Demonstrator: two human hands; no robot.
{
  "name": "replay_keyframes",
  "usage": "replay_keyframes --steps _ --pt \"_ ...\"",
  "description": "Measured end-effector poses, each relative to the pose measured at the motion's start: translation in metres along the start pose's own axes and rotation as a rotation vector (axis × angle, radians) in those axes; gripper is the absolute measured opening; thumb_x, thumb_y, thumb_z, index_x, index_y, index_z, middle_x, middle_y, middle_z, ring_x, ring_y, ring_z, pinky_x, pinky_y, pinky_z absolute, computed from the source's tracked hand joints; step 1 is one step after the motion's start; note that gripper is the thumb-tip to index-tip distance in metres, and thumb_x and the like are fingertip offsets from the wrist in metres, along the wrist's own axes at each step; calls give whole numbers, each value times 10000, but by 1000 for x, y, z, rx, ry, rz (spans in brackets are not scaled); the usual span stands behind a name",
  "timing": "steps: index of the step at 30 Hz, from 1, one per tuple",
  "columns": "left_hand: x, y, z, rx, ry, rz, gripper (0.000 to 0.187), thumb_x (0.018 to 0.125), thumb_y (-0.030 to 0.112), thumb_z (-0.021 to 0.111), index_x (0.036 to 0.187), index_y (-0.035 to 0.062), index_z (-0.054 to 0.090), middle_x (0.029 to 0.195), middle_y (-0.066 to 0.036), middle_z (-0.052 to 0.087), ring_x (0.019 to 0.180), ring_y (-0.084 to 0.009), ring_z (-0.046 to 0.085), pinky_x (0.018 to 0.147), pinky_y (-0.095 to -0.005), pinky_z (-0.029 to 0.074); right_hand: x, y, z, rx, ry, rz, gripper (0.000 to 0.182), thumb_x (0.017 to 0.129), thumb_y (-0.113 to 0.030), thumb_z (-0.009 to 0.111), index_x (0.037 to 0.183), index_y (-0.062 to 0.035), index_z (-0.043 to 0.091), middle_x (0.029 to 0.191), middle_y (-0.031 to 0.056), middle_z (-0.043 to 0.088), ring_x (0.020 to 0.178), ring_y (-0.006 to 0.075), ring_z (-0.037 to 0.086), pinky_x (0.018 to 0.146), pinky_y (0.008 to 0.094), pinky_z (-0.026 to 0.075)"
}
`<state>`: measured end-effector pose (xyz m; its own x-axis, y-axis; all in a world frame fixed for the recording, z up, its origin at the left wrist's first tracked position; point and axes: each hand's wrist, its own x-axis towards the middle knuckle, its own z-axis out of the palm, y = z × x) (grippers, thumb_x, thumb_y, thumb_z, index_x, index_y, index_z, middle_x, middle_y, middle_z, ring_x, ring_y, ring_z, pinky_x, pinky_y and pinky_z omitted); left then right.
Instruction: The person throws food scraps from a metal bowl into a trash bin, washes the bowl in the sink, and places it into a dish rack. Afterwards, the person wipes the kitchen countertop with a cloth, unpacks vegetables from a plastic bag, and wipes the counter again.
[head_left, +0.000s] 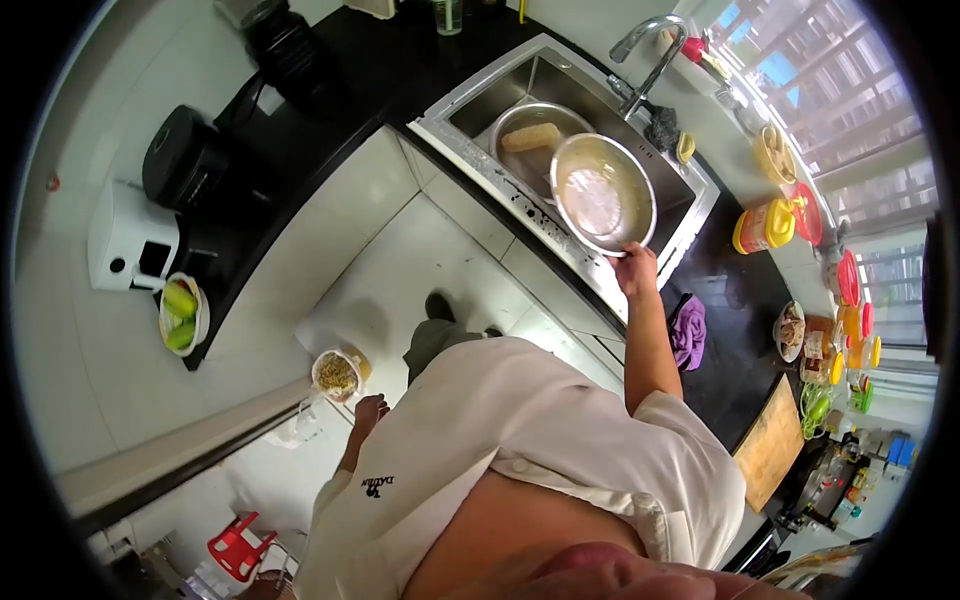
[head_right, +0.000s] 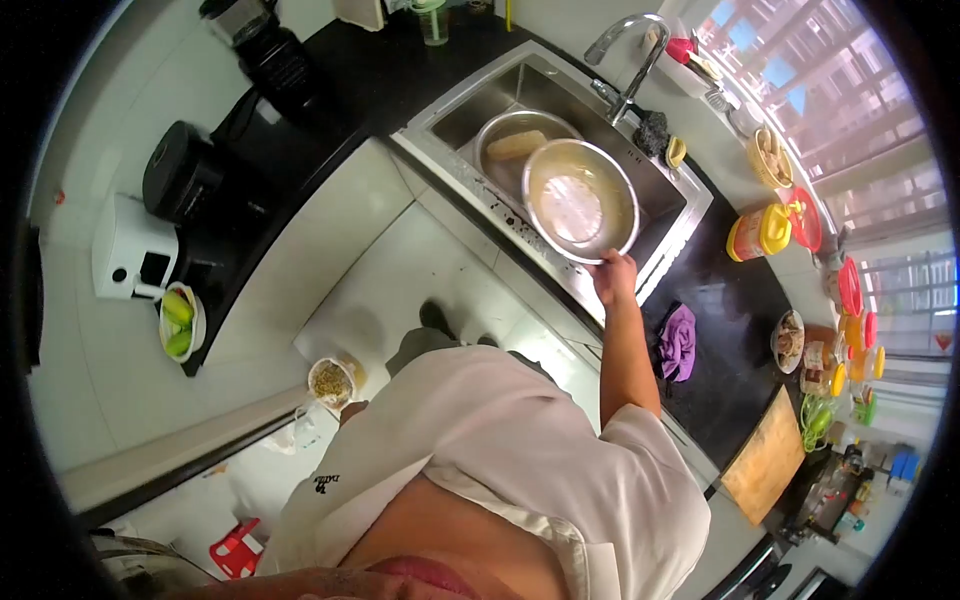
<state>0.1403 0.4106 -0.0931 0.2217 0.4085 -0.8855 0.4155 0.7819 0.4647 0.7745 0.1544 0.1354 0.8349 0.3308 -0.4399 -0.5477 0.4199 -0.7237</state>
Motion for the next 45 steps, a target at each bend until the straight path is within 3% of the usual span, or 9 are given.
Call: replay_keyframes --steps 2,6,8,19,29,32,38,42,45 --pt "-22 81 22 205 -10 51 146 844 171 593 770 86 500 607 -8 481 543 -138 520 459 -267 399 21 0 -27 -62 148 -19 182 840 31 440 998 110 483 977 190 573 827 296 615 655 420 563" --pt "43 166 43 124 -75 -17 133 856 139 583 771 85 496 604 -10 481 519 -128 512 406 -229 363 46 7 -37 134 411 9 225 858 12 432 1054 120 454 1033 216 547 946 347 582 771 447 548" --pt "67 221 65 370 -165 232 114 855 145 595 811 69 524 636 -19 514 539 -129 529 423 -234 378 59 11 -32 263 540 19 298 881 41 405 1169 119 415 1152 244 503 1033 376 548 870 485 522" --pt "65 449 191 756 -222 338 122 842 117 622 935 52 579 799 -14 598 709 -111 579 600 -225 417 160 70 -78 708 718 79 286 912 66 393 1192 47 450 1187 231 490 1037 369 532 877 512 524" --pt "-22 503 415 592 -647 491 293 873 133 635 1114 -11 552 1003 -96 609 882 -180 613 806 -289 502 194 100 -98 703 767 214 295 928 17 453 1219 -31 472 1188 171 507 1028 339 541 861 505 549" --pt "22 512 485 779 -531 567 418 831 142 675 1180 -20 510 993 -99 606 881 -177 614 813 -290 493 211 139 -143 299 614 277 260 908 -51 537 1146 50 506 1164 162 546 1016 275 555 854 414 559" --pt "147 510 565 1391 -57 702 724 655 190 808 1223 -54 431 1090 -204 593 979 -261 620 791 -359 522 202 118 -89 651 870 192 310 960 -110 478 1247 8 466 1221 163 521 1093 312 538 869 455 555" --pt "165 508 584 1304 -110 466 592 648 131 773 1127 -14 456 998 -195 619 816 -269 658 599 -376 547 194 109 -38 434 785 266 502 943 -282 533 1308 21 369 1245 241 483 1067 359 556 867 490 530" --pt "188 512 580 1355 -148 479 470 653 76 723 1062 4 503 887 -170 644 598 -268 646 477 -354 532 185 98 -6 210 621 435 692 848 -521 602 1235 22 415 1079 173 518 880 286 585 695 432 519"
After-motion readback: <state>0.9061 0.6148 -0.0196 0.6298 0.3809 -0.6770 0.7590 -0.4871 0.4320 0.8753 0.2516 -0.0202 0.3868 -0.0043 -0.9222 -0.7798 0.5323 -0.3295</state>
